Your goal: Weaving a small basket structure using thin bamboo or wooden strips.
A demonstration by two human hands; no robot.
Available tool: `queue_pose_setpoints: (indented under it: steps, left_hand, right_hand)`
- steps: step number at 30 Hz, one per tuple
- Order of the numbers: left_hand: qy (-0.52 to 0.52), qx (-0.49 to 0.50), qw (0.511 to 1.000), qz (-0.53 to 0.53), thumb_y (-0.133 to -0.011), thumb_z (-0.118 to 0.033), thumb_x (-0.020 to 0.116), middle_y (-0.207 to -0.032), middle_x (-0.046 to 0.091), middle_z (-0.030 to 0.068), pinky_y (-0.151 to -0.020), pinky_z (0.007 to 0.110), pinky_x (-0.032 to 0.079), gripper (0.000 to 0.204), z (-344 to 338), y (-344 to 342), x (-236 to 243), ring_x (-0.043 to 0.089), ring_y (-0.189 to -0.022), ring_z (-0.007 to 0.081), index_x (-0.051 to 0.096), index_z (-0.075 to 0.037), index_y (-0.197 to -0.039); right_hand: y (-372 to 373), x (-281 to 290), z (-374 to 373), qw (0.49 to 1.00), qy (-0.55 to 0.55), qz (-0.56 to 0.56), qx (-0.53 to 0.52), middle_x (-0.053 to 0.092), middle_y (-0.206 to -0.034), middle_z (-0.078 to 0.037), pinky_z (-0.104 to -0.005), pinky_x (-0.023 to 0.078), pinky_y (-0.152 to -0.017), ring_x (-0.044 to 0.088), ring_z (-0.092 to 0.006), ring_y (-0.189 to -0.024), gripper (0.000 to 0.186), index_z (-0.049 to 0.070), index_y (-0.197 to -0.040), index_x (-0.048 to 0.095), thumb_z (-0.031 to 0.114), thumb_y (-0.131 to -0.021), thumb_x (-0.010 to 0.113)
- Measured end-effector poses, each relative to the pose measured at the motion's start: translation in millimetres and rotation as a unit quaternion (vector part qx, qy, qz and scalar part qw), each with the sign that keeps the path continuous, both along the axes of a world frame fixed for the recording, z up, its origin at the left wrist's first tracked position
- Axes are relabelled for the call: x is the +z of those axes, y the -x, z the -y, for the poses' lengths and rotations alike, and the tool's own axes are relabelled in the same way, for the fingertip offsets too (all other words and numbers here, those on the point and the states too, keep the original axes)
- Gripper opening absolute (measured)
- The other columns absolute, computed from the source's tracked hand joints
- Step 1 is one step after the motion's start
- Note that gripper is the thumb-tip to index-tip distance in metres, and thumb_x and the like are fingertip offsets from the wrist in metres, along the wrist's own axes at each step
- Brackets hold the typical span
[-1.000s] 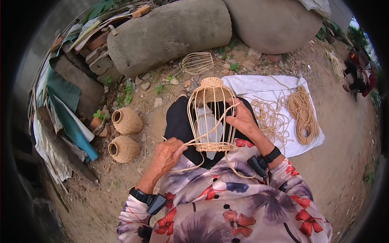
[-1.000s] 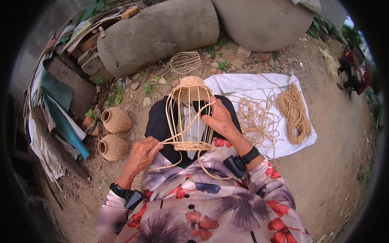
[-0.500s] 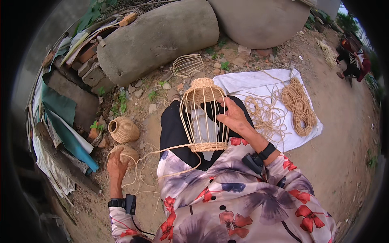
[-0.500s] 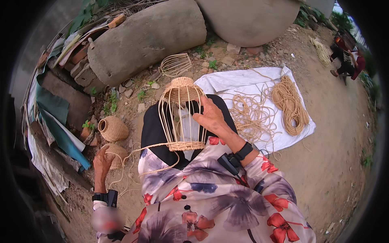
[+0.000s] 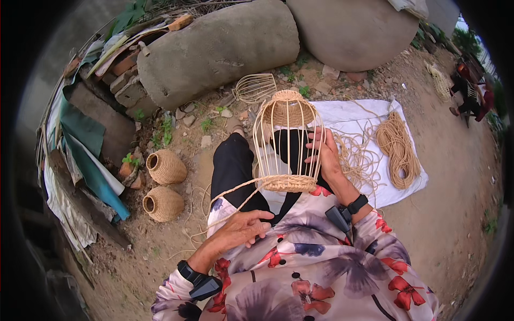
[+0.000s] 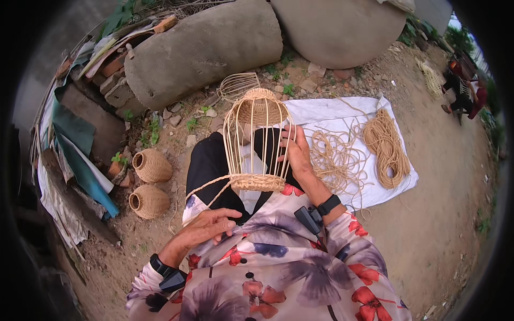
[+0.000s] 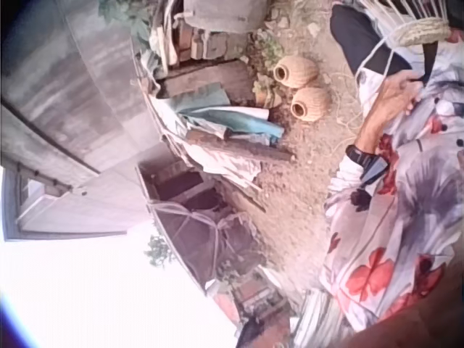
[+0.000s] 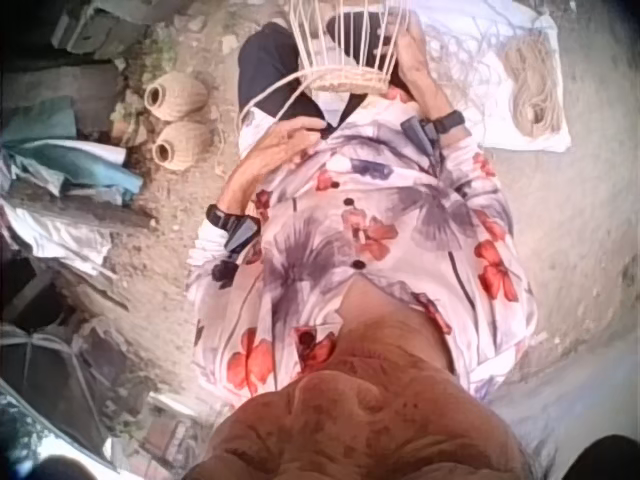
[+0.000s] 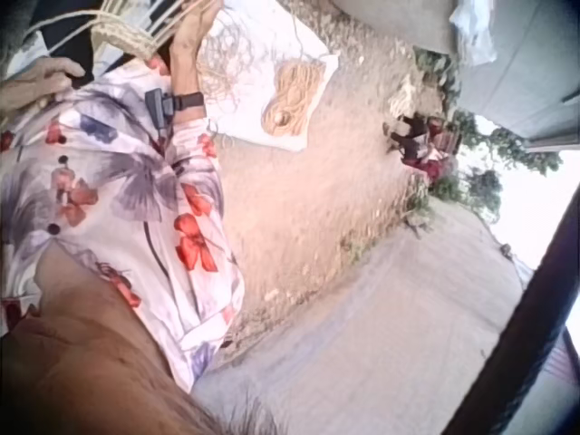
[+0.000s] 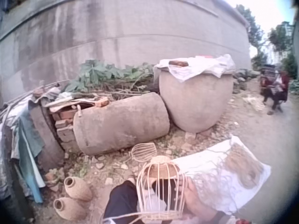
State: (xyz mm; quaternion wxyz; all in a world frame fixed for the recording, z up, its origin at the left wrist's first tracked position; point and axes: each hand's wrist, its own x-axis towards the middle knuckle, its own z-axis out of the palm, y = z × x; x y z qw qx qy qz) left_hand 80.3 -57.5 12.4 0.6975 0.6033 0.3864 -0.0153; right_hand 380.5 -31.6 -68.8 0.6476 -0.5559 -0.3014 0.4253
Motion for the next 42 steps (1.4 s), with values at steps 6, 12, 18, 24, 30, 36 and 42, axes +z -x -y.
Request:
queue_pose_setpoints:
  steps: [6, 12, 18, 24, 30, 36, 42]
  left_hand:
    - [-0.311, 0.095, 0.945, 0.046, -0.09, -0.023, 0.068, -0.081, 0.061, 0.0049, -0.056, 0.026, 0.045, 0.022, 13, -16, 13, 0.057, -0.065, 0.0129, 0.063, -0.004, -0.101]
    - [-0.597, 0.054, 0.797, 0.067, -0.082, -0.017, 0.073, -0.088, 0.067, 0.0108, -0.079, 0.038, 0.046, 0.02, -33, -26, 25, 0.061, -0.075, 0.0285, 0.069, -0.003, -0.095]
    - [0.011, 0.057, 0.995, 0.078, -0.099, -0.045, 0.054, -0.081, 0.066, 0.0077, -0.064, 0.027, 0.054, 0.048, -13, -8, 12, 0.064, -0.077, 0.0161, 0.068, 0.002, -0.1]
    - [0.159, 0.334, 0.914, 0.168, -0.097, -0.038, 0.06, -0.089, 0.066, 0.0051, -0.068, 0.03, 0.054, 0.041, -16, -13, -37, 0.064, -0.077, 0.0141, 0.058, -0.006, -0.123]
    - [0.105, 0.339, 0.879, 0.318, -0.096, -0.026, 0.063, -0.087, 0.066, 0.0014, -0.067, 0.028, 0.053, 0.023, -43, -32, -27, 0.063, -0.075, 0.0108, 0.062, -0.009, -0.111]
    - [-0.291, 0.228, 0.921, 0.123, -0.09, -0.012, 0.067, -0.088, 0.061, -0.0001, -0.057, 0.022, 0.046, 0.01, -60, -57, -16, 0.053, -0.063, 0.0052, 0.066, -0.002, -0.088]
    - [-0.528, 0.168, 0.83, 0.061, -0.08, -0.001, 0.064, -0.077, 0.063, 0.0056, -0.053, 0.027, 0.045, 0.013, -53, -76, -25, 0.054, -0.054, 0.0096, 0.063, -0.003, -0.093]
  right_hand:
    - [-6, 3, 3, 0.999, -0.025, -0.032, 0.014, 0.05, -0.118, -0.012, -0.0333, 0.057, -0.061, 0.055, -0.0195, -0.095, 0.044, 0.007, -0.125, 0.046, 0.022, -0.085, 0.055]
    - [-2, 0, 1, 0.999, 0.002, 0.016, 0.033, 0.055, -0.116, -0.01, -0.032, 0.057, -0.065, 0.056, -0.0179, -0.099, 0.044, 0.01, -0.128, 0.047, 0.023, -0.086, 0.054]
    - [-2, 1, 4, 1.0, -0.006, 0.008, 0.022, 0.055, -0.117, -0.011, -0.0324, 0.057, -0.066, 0.056, -0.0188, -0.101, 0.044, 0.009, -0.127, 0.047, 0.024, -0.087, 0.054]
    - [0, 2, 3, 0.999, -0.023, -0.025, 0.024, 0.052, -0.11, -0.007, -0.0303, 0.055, -0.063, 0.054, -0.0155, -0.097, 0.04, 0.009, -0.124, 0.05, 0.022, -0.087, 0.057]
    - [1, 1, 3, 0.999, -0.016, -0.013, 0.031, 0.055, -0.114, -0.009, -0.03, 0.055, -0.066, 0.055, -0.0166, -0.098, 0.042, 0.009, -0.127, 0.048, 0.021, -0.088, 0.055]
    - [5, 0, 4, 0.999, -0.03, -0.005, 0.041, 0.057, -0.111, -0.011, -0.0281, 0.054, -0.064, 0.057, -0.0174, -0.099, 0.04, 0.01, -0.126, 0.049, 0.019, -0.088, 0.056]
    - [9, 0, 4, 0.999, -0.033, -0.016, 0.034, 0.057, -0.11, -0.01, -0.029, 0.053, -0.068, 0.056, -0.0162, -0.099, 0.039, 0.01, -0.126, 0.05, 0.023, -0.089, 0.057]
